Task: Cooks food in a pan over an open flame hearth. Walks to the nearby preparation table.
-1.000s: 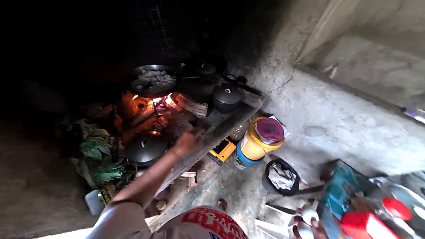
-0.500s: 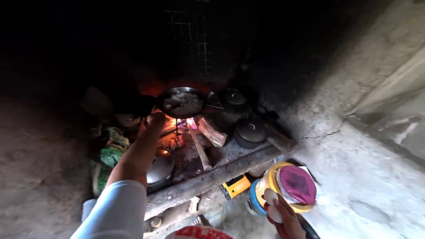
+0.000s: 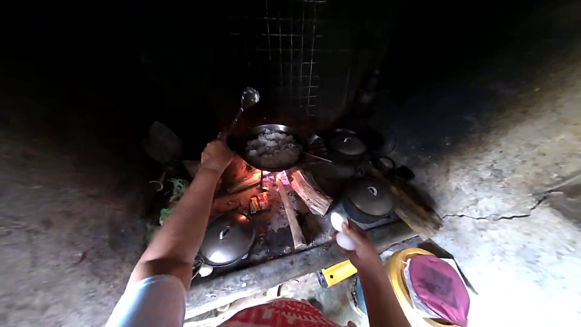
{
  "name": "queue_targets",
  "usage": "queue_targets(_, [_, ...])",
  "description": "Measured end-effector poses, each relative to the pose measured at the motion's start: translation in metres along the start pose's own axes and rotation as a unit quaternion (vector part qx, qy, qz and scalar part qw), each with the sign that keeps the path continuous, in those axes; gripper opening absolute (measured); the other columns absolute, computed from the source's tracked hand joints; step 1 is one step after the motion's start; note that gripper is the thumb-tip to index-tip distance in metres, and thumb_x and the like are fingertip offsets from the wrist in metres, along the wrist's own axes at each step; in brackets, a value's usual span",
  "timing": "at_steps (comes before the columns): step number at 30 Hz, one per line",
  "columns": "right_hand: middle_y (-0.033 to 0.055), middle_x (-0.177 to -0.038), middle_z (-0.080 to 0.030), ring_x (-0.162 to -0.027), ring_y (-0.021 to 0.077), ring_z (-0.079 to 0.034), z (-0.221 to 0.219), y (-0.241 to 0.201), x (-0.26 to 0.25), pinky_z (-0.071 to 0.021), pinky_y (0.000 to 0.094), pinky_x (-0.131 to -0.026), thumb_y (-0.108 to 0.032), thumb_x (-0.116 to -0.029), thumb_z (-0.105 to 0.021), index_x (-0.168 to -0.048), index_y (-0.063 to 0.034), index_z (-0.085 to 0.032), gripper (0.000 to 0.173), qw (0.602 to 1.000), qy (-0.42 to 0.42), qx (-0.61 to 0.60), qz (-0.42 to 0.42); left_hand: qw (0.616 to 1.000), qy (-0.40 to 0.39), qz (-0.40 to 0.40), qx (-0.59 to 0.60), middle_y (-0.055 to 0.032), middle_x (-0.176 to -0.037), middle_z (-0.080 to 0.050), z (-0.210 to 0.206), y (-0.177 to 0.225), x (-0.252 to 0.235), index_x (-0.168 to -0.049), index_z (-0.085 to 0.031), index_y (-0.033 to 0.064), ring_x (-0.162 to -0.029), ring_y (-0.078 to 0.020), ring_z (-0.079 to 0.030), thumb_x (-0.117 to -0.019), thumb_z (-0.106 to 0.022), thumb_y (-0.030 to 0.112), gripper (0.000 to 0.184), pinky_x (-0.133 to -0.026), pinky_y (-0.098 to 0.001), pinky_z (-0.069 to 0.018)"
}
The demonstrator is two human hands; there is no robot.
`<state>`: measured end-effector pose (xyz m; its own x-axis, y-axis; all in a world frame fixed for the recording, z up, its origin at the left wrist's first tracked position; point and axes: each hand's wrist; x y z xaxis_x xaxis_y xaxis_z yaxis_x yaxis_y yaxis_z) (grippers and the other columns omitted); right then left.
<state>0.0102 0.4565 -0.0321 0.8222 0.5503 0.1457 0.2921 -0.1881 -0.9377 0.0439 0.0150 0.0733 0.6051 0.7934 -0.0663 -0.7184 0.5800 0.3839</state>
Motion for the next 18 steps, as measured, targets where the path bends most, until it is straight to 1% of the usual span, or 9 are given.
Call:
queue_targets(1, [0.0131,-0.105,-0.071,-0.074,0.0161,-0.067,-0.011,-0.009,-0.018,-0.0560,0.0282,-0.057,-0.029,-0.1046,-0.052,-0.134,0.0000,-0.054,0.042,1.000,-0.008,-0.008,0.000,1.000,0.000,-0.016,-0.004,-0.0352,-0.118,-0.066,-0.017,-0.004,-0.003,-0.154,-0.043,0.0188,-0.107,-0.0572,-0.065,-0.0981,-0.062,0.018,0.059,-0.084,-0.0761,-0.0507])
queue_targets(3, [0.0120,-0.104,-0.070,-0.076,0.0153,-0.067,-0.033,-0.022,-0.056,-0.0558,0.0266,-0.059,-0.029,-0.1093,-0.046,-0.137,-0.0024,-0.052,0.039,0.999,-0.032,-0.022,-0.015,0.997,-0.056,-0.036,-0.039,-0.0305,-0.122,-0.066,-0.061,-0.016,-0.010,-0.143,-0.056,0.0130,-0.112,-0.0532,-0.063,-0.0978,-0.064,0.026,0.048,-0.089,-0.0754,-0.0487])
queue_targets(5, [0.0115,-0.096,-0.069,-0.068,0.0136,-0.064,-0.051,-0.036,-0.092,-0.0508,0.0238,-0.053,-0.027,-0.1092,-0.048,-0.130,-0.0025,-0.058,0.034,0.998,-0.042,-0.029,-0.031,0.995,-0.095,-0.027,-0.034,-0.0280,-0.128,-0.065,-0.088,-0.019,-0.011,-0.145,-0.057,0.0155,-0.118,-0.0511,-0.062,-0.0953,-0.065,0.023,0.051,-0.093,-0.0743,-0.0471])
queue_targets(8, [0.0101,-0.096,-0.068,-0.072,0.0139,-0.064,-0.073,-0.051,-0.138,-0.0530,0.0253,-0.058,-0.027,-0.1067,-0.056,-0.129,-0.0053,-0.059,0.031,0.997,-0.058,-0.024,-0.055,0.997,-0.076,-0.018,-0.017,-0.0290,-0.126,-0.066,-0.073,-0.008,-0.005,-0.147,-0.055,0.0173,-0.114,-0.0526,-0.063,-0.0980,-0.062,0.022,0.050,-0.090,-0.0751,-0.0484])
queue_targets(12, [0.0052,-0.100,-0.067,-0.065,0.0090,-0.059,-0.095,-0.067,-0.187,-0.0485,0.0224,-0.052,-0.034,-0.1041,-0.060,-0.132,-0.0107,-0.058,0.036,0.996,-0.073,0.021,-0.047,1.000,0.009,0.013,0.027,-0.0320,-0.117,-0.068,-0.025,0.016,0.011,-0.156,-0.044,0.0294,-0.107,-0.0552,-0.066,-0.1023,-0.057,0.022,0.056,-0.084,-0.0763,-0.0498])
queue_targets(14, [0.0053,-0.108,-0.066,-0.070,0.0083,-0.060,-0.103,-0.080,-0.214,-0.0471,0.0211,-0.054,-0.035,-0.1067,-0.054,-0.134,-0.0114,-0.056,0.036,0.992,-0.111,0.035,-0.045,0.997,0.054,0.011,0.053,-0.0326,-0.116,-0.068,-0.024,0.022,0.010,-0.160,-0.037,0.0276,-0.104,-0.0553,-0.067,-0.1037,-0.056,0.020,0.060,-0.083,-0.0748,-0.0510])
queue_targets(15, [0.0055,-0.112,-0.065,-0.073,0.0083,-0.060,-0.106,-0.085,-0.227,-0.0464,0.0211,-0.056,-0.036,-0.1084,-0.050,-0.134,-0.0115,-0.056,0.036,0.989,-0.131,0.037,-0.050,0.998,0.043,0.019,0.037,-0.0325,-0.118,-0.067,-0.032,0.026,0.010,-0.160,-0.037,0.0235,-0.105,-0.0547,-0.067,-0.1042,-0.054,0.021,0.059,-0.083,-0.0739,-0.0514])
queue_targets(17, [0.0057,-0.117,-0.065,-0.078,0.0093,-0.061,-0.114,-0.090,-0.248,-0.0474,0.0213,-0.059,-0.034,-0.1086,-0.050,-0.133,-0.0120,-0.057,0.033,0.987,-0.135,0.031,-0.081,0.998,-0.037,0.035,-0.028,-0.0309,-0.125,-0.065,-0.065,0.023,0.010,-0.146,-0.054,0.0122,-0.112,-0.0543,-0.064,-0.1006,-0.060,0.022,0.047,-0.086,-0.0750,-0.0498])
queue_targets(18, [0.0042,-0.117,-0.065,-0.081,0.0092,-0.062,-0.119,-0.097,-0.254,-0.0489,0.0211,-0.061,-0.033,-0.1082,-0.050,-0.131,-0.0134,-0.058,0.031,0.987,-0.117,0.038,-0.105,0.996,-0.067,0.042,-0.039,-0.0284,-0.128,-0.064,-0.082,0.022,0.009,-0.144,-0.057,0.0147,-0.114,-0.0524,-0.063,-0.0992,-0.062,0.023,0.046,-0.087,-0.0737,-0.0510])
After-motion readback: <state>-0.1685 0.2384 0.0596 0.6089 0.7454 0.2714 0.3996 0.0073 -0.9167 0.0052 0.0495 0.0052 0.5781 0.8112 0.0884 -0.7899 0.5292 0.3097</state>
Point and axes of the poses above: each hand's wrist, its own x-axis away from the middle knuckle, its own z-axis out of the back of the hand, y = z × x
